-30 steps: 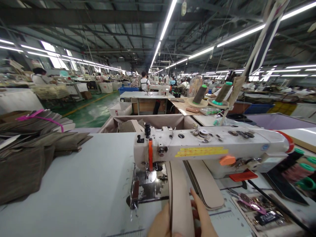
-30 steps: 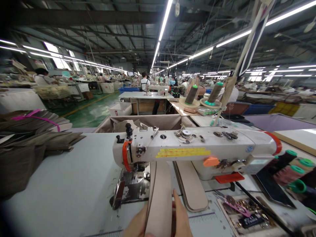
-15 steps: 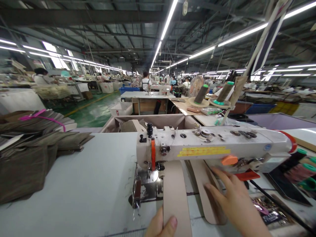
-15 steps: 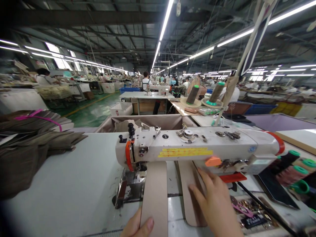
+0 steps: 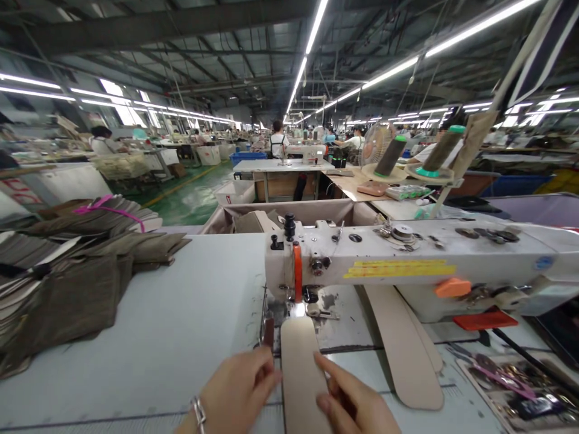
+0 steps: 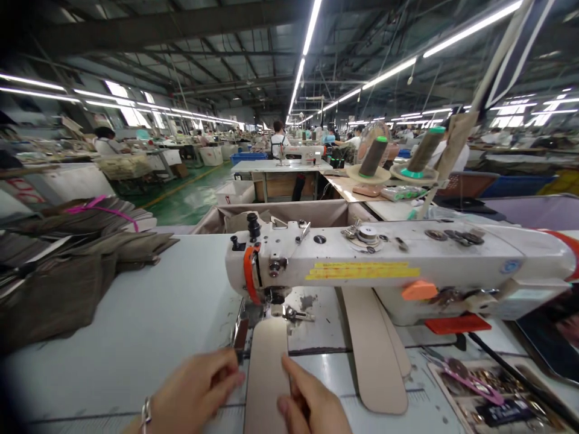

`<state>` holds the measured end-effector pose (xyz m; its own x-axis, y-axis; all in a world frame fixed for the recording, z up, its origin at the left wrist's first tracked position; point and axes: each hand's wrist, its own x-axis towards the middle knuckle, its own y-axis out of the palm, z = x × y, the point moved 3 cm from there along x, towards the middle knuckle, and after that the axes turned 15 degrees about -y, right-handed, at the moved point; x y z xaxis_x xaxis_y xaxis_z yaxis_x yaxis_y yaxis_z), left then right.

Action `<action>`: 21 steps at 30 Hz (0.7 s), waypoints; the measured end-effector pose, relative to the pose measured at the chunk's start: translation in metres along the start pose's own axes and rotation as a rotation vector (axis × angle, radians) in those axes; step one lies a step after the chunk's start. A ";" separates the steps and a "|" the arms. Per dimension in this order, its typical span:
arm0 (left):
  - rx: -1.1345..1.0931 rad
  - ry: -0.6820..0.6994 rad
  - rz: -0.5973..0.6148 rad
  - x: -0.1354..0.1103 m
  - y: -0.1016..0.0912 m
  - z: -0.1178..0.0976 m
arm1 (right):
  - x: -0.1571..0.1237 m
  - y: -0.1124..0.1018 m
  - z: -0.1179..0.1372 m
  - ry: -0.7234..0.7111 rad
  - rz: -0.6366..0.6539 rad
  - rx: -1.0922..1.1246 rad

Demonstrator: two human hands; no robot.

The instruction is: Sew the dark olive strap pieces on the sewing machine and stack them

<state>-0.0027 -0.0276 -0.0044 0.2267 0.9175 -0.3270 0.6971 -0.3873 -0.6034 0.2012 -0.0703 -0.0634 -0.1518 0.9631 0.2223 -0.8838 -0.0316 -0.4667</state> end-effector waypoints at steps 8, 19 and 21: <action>0.563 0.508 -0.275 0.047 -0.005 -0.005 | 0.047 0.018 0.032 -0.063 0.187 -0.643; 0.537 0.536 -0.320 0.050 -0.003 0.001 | 0.047 0.021 0.030 -0.019 0.309 -0.795; 0.523 0.532 -0.315 0.052 -0.002 0.002 | 0.047 0.022 0.030 -0.020 0.322 -0.809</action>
<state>0.0062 0.0207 -0.0215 0.4576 0.8601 0.2253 0.4035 0.0249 -0.9146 0.1617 -0.0337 -0.0374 -0.3548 0.9348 -0.0141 -0.2122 -0.0952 -0.9726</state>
